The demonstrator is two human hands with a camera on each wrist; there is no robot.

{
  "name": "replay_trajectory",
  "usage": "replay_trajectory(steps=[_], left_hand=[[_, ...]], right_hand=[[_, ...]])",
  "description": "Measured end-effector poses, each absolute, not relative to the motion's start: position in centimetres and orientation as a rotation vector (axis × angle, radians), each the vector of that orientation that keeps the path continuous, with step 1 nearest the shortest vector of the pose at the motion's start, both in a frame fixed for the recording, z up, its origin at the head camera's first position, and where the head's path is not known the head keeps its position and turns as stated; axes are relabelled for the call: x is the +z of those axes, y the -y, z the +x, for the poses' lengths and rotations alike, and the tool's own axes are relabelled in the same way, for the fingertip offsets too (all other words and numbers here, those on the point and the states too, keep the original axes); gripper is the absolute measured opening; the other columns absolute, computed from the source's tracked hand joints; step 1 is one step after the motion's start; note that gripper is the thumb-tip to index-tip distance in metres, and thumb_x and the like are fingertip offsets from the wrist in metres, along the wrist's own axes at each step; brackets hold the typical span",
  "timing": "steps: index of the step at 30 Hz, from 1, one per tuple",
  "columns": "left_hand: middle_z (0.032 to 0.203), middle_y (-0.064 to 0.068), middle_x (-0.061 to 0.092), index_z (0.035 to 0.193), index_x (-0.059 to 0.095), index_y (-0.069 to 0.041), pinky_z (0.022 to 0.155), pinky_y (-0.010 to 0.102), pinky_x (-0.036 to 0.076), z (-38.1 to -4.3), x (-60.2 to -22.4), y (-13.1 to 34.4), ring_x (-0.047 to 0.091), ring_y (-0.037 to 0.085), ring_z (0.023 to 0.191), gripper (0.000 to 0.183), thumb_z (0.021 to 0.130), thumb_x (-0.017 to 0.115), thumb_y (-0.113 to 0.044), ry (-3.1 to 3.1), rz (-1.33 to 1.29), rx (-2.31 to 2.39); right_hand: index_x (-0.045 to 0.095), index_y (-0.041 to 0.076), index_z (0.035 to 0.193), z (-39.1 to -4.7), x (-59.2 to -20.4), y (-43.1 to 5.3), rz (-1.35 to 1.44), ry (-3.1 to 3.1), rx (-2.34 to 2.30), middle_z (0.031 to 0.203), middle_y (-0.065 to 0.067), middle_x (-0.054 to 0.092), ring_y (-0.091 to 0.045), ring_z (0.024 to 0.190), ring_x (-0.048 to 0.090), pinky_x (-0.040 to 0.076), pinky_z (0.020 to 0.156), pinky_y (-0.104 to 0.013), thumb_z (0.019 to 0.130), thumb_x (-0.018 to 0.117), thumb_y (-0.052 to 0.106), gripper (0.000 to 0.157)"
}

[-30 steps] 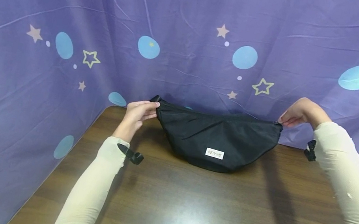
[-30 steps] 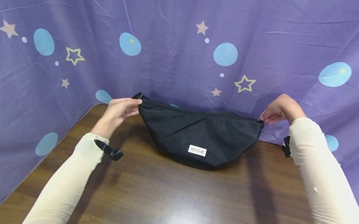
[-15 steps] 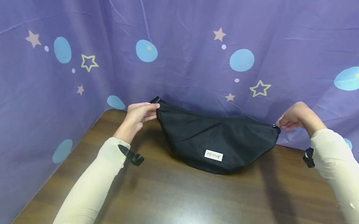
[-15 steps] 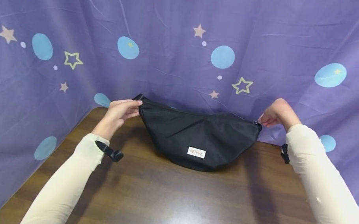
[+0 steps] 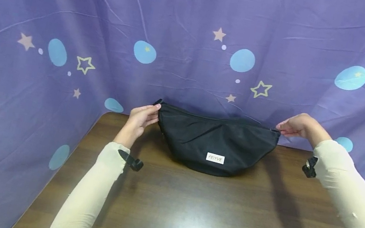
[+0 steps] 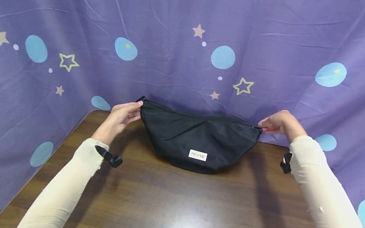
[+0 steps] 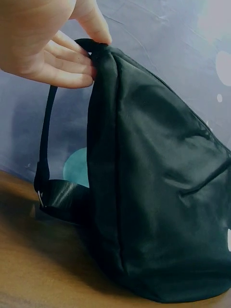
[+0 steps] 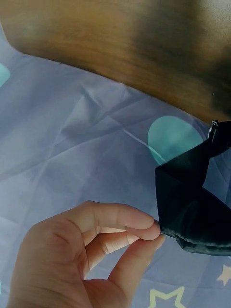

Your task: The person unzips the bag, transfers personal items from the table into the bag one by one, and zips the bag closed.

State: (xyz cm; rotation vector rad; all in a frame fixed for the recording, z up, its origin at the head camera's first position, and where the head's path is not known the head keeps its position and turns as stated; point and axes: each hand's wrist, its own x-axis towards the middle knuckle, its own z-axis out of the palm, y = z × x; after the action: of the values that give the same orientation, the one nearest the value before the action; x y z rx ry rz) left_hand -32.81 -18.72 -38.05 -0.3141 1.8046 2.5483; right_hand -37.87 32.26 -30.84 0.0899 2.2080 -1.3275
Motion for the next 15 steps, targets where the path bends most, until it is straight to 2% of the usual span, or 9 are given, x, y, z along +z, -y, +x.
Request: replay_trajectory(steps=[8, 11, 12, 15], left_hand=[[0.077, -0.008, 0.075, 0.086, 0.071, -0.015, 0.075, 0.021, 0.061, -32.7, -38.6, 18.5, 0.072, 0.006, 0.073, 0.015, 0.098, 0.067, -0.007, -1.814, -0.186, 2.475], [0.079, -0.008, 0.075, 0.097, 0.069, -0.010, 0.078, 0.022, 0.061, -32.7, -38.7, 18.5, 0.072, 0.006, 0.074, 0.003, 0.098, 0.068, -0.008, -1.839, -0.178, 2.437], [0.079, -0.008, 0.075, 0.102, 0.068, -0.007, 0.080, 0.022, 0.061, -32.7, -38.8, 18.6, 0.072, 0.005, 0.075, 0.005, 0.098, 0.068, -0.009, -1.853, -0.176, 2.417], [0.082, -0.009, 0.075, 0.124, 0.063, 0.002, 0.087, 0.025, 0.061, -32.6, -38.9, 18.8, 0.072, 0.005, 0.077, 0.030, 0.098, 0.068, -0.012, -1.903, -0.172, 2.363]], right_hand=[[0.072, 0.020, 0.072, -37.5, -32.8, -32.9, 0.139, -2.066, -1.454, 0.073, 0.010, 0.072, 0.000, 0.068, 0.066, 0.059, 0.073, -0.017, 0.104, 0.051, -0.002, 0.044], [0.072, 0.019, 0.075, -37.3, -33.6, -33.2, 0.127, -2.003, -1.490, 0.076, 0.009, 0.072, -0.001, 0.072, 0.067, 0.059, 0.075, -0.018, 0.104, 0.048, -0.004, 0.044], [0.072, 0.018, 0.076, -37.3, -33.9, -33.3, 0.124, -1.983, -1.495, 0.077, 0.009, 0.073, -0.001, 0.074, 0.068, 0.059, 0.077, -0.018, 0.104, 0.047, -0.004, 0.044], [0.071, 0.019, 0.081, -37.3, -34.6, -33.7, 0.114, -1.953, -1.471, 0.079, 0.010, 0.073, -0.002, 0.077, 0.068, 0.059, 0.081, -0.019, 0.107, 0.045, 0.000, 0.041]])
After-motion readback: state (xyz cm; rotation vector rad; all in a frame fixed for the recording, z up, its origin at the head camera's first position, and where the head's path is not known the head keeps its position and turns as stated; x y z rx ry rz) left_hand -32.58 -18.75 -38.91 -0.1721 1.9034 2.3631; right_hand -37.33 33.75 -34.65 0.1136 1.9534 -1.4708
